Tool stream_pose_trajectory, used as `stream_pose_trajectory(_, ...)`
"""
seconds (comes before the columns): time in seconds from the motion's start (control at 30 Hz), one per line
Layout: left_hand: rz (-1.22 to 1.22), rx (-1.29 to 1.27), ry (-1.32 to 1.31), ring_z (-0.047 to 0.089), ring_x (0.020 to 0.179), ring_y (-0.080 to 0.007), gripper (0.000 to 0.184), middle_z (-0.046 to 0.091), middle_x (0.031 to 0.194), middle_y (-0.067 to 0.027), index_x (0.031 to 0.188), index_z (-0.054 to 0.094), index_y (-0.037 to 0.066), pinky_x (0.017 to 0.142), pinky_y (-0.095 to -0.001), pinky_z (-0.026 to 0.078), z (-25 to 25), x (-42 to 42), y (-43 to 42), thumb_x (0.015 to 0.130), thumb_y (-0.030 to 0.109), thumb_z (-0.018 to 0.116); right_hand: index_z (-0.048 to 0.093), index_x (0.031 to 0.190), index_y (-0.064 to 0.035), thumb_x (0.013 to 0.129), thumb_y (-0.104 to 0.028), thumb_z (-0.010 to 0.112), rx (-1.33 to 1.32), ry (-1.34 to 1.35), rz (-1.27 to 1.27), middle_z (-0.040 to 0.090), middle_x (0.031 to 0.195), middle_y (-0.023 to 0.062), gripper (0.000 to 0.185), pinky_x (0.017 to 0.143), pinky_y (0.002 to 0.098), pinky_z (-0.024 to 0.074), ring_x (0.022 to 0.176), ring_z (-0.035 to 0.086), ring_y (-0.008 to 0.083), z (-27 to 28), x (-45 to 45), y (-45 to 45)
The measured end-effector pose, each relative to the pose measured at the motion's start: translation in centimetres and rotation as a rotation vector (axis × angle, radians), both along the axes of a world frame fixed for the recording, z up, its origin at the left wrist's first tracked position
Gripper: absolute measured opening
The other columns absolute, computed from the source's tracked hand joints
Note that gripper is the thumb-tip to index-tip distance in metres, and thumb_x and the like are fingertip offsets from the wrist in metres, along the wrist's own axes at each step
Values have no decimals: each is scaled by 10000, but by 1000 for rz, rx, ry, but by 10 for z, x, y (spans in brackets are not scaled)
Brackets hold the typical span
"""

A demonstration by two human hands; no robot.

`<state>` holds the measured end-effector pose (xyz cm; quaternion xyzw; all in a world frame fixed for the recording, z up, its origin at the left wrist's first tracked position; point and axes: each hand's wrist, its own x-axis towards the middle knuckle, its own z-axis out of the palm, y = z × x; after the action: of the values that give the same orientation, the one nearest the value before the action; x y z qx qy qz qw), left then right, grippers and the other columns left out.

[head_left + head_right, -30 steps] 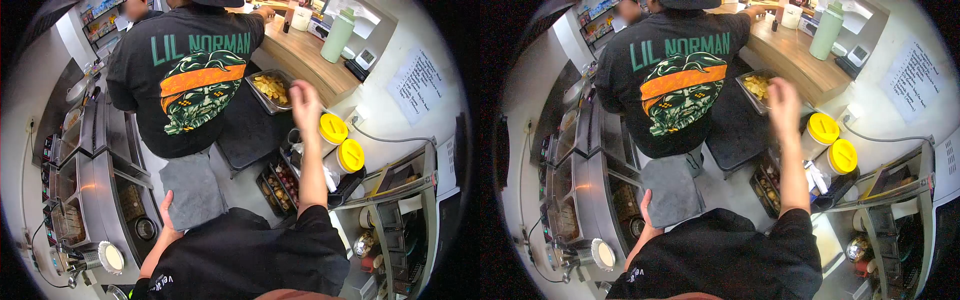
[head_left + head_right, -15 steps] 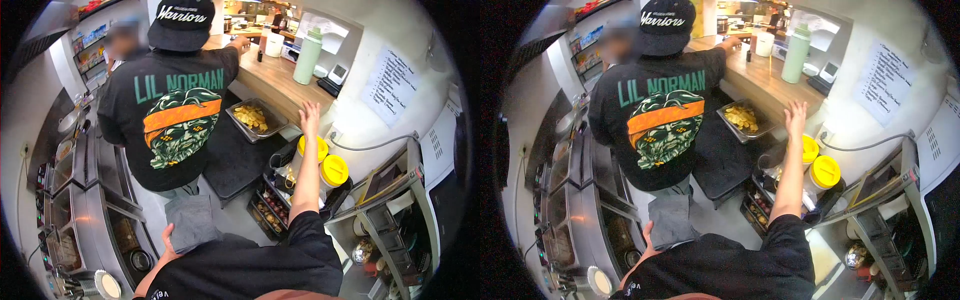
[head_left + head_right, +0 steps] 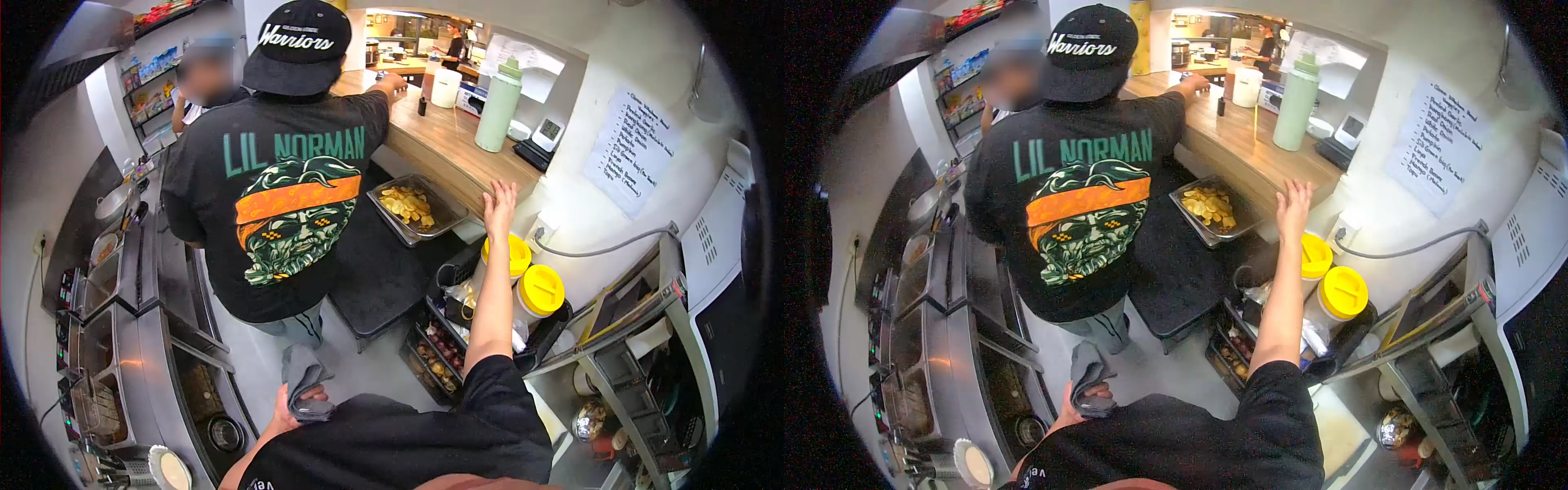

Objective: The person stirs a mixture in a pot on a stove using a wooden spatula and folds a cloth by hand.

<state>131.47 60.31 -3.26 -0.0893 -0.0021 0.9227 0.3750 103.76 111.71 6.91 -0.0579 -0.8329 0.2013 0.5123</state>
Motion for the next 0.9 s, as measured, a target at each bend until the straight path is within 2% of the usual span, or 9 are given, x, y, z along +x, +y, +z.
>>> stream_pose_trajectory(0.13,104,-100,-58,331,511,-131,161,359,552,1,741,483,102,605,-282,348,-9,7,-6,821,237,446,605,1164,-89,834,-164,644,33,29,-27,534,1264,151,341,1083,428,284,1296,356,359,-5,-3,4)
stream_pose_trajectory(0.23,211,-22,-42,358,517,-132,213,380,557,-1,795,517,87,574,-276,343,-11,11,-7,822,289,458,603,1159,-87,844,-170,636,50,52,-17,535,1257,149,328,1079,429,289,1285,368,359,-5,-3,2)
stream_pose_trajectory(0.33,220,-117,7,358,505,-132,283,401,569,-6,845,542,78,519,-275,320,-4,13,-9,816,350,468,615,1128,-78,828,-143,646,66,92,-28,545,1230,152,308,1061,451,304,1270,381,367,-9,-8,5)
stream_pose_trajectory(0.43,284,-220,-100,356,484,-129,429,393,546,-3,887,559,69,476,-274,296,-8,15,-12,841,486,471,607,1135,-72,829,-137,642,88,116,-13,540,1228,157,316,1060,451,302,1260,387,368,-8,-6,2)
stream_pose_trajectory(0.5,265,-204,-59,374,467,-101,549,490,600,-17,988,583,49,456,-261,311,14,18,-13,873,570,455,601,1139,-66,831,-133,634,98,101,-6,537,1226,163,317,1062,449,296,1259,386,362,-9,-7,2)
stream_pose_trajectory(0.63,245,-178,-18,386,480,-97,577,485,594,-11,976,583,46,449,-243,311,0,15,-27,871,603,478,603,1139,-64,834,-137,627,56,92,-8,536,1236,161,315,1071,441,283,1273,371,353,-9,-7,-1)
stream_pose_trajectory(0.7,134,-157,-73,353,484,-141,464,344,495,4,847,551,85,470,-286,304,-7,13,-35,880,546,506,603,1143,-65,836,-139,626,56,78,-33,531,1249,159,317,1071,439,283,1274,371,351,-9,-8,-1)
stream_pose_trajectory(0.83,132,-246,-64,338,498,-138,439,324,501,14,803,533,99,474,-283,288,-15,15,-39,877,532,523,602,1152,-69,836,-137,624,72,52,-50,528,1260,157,324,1073,435,281,1279,365,350,-11,-10,3)
stream_pose_trajectory(0.9,118,-55,-94,307,503,-134,422,296,509,24,769,519,119,482,-275,263,-25,15,-45,878,527,524,601,1154,-70,834,-134,625,67,52,-40,529,1261,157,328,1074,436,280,1282,363,349,-11,-11,2)
